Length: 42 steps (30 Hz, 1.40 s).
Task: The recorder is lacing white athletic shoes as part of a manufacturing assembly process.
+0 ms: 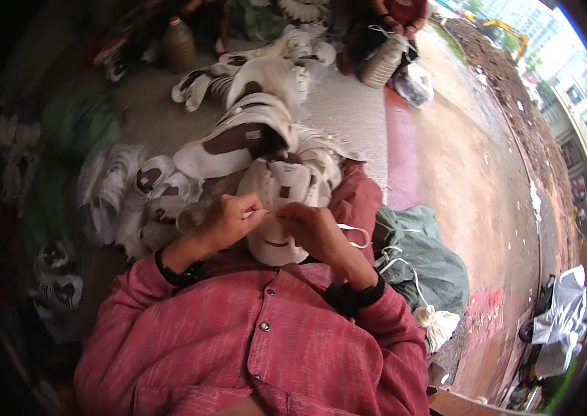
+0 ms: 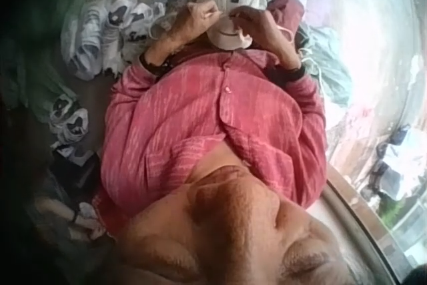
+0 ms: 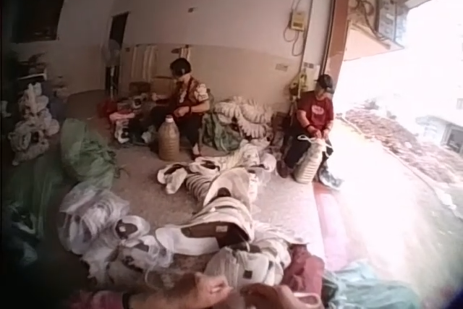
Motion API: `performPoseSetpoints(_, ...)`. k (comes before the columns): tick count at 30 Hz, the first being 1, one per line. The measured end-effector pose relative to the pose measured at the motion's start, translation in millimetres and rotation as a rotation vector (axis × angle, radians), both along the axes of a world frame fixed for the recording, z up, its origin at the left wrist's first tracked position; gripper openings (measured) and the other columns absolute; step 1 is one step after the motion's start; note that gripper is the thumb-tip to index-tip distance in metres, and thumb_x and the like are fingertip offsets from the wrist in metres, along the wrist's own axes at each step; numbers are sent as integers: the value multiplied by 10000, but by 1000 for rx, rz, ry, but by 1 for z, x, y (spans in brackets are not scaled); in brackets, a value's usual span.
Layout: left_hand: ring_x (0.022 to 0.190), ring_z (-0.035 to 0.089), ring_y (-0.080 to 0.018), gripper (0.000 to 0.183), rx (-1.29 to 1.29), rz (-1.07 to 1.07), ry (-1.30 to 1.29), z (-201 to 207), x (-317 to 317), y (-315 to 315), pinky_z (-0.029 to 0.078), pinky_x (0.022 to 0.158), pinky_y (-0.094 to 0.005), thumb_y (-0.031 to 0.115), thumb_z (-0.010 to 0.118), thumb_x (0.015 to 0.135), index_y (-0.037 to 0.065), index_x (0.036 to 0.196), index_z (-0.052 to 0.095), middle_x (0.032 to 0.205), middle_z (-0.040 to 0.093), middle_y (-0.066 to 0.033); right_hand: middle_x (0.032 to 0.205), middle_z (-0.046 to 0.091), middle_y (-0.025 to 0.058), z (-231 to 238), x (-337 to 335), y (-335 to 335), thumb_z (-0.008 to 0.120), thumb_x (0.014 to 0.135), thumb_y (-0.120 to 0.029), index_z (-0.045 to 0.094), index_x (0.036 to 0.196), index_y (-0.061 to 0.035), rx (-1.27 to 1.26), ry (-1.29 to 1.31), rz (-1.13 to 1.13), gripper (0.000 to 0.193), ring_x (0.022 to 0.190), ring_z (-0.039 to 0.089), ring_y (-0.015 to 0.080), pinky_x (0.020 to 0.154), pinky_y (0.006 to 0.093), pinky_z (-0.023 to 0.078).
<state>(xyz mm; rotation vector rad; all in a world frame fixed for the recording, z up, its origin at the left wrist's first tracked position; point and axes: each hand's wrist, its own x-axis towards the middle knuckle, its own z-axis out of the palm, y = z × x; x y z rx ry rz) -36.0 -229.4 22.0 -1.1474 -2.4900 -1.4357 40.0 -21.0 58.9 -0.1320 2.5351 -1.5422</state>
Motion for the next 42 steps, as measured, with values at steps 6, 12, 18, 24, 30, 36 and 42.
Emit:
performPoseSetpoints(6, 584, 613, -386, 126, -343, 128, 385, -5, 7, 13, 479, 543, -499, 124, 646, 818, 81, 749, 550, 607, 595, -184, 738, 629, 29, -16, -11, -4, 590, 913, -78, 647, 1112, -40, 3, 107, 131, 210, 566, 553, 95, 520, 280, 477)
performPoseSetpoints(12, 794, 620, -349, 168, -397, -153, 458, 48, -9, 12, 478, 701, -469, 180, 708, 746, 79, 820, 597, 820, 631, -124, 755, 636, 92, -20, -18, 5, 600, 889, -150, 656, 935, -70, 392, 579, 102, 108, 598, 616, 267, 573, 367, 494)
performPoseSetpoints(18, 948, 569, -281, 377, -312, -278, 564, 56, -31, 17, 418, 797, -436, 217, 755, 673, 86, 987, 593, 1044, 564, -76, 850, 627, 92, -28, -40, 2, 603, 826, -114, 658, 908, -80, 359, 584, 148, 104, 844, 588, 314, 693, 412, 485)
performPoseSetpoints(24, 905, 613, -302, 415, -656, -428, 308, 77, -47, 13, 480, 751, -435, 371, 754, 678, 58, 921, 634, 995, 575, -90, 899, 641, 138, -23, -45, 5, 584, 863, -110, 661, 970, -54, 175, 466, 260, 143, 876, 609, 350, 747, 416, 480)
performPoseSetpoints(30, 875, 608, -302, 306, -403, -486, 238, 48, -53, -1, 500, 728, -415, 282, 800, 659, 64, 826, 665, 930, 561, -96, 917, 652, 155, -12, -50, 5, 592, 862, -122, 671, 973, -44, 299, 380, 366, 157, 846, 630, 350, 747, 415, 484)
performPoseSetpoints(36, 862, 581, -306, 272, -266, -494, 274, 39, -50, 1, 493, 741, -409, 206, 810, 677, 56, 813, 628, 913, 523, -97, 742, 636, 134, -37, -64, 12, 634, 821, -79, 672, 863, -26, 14, 535, 403, 77, 654, 604, 245, 619, 357, 467)
performPoseSetpoints(42, 862, 571, -321, 187, -223, -473, 372, 34, -49, -2, 489, 749, -409, 149, 768, 746, 68, 818, 615, 897, 514, -105, 674, 630, 66, -21, -64, 7, 644, 811, -58, 689, 834, -43, -30, 247, 356, 53, 593, 579, 149, 570, 319, 458)
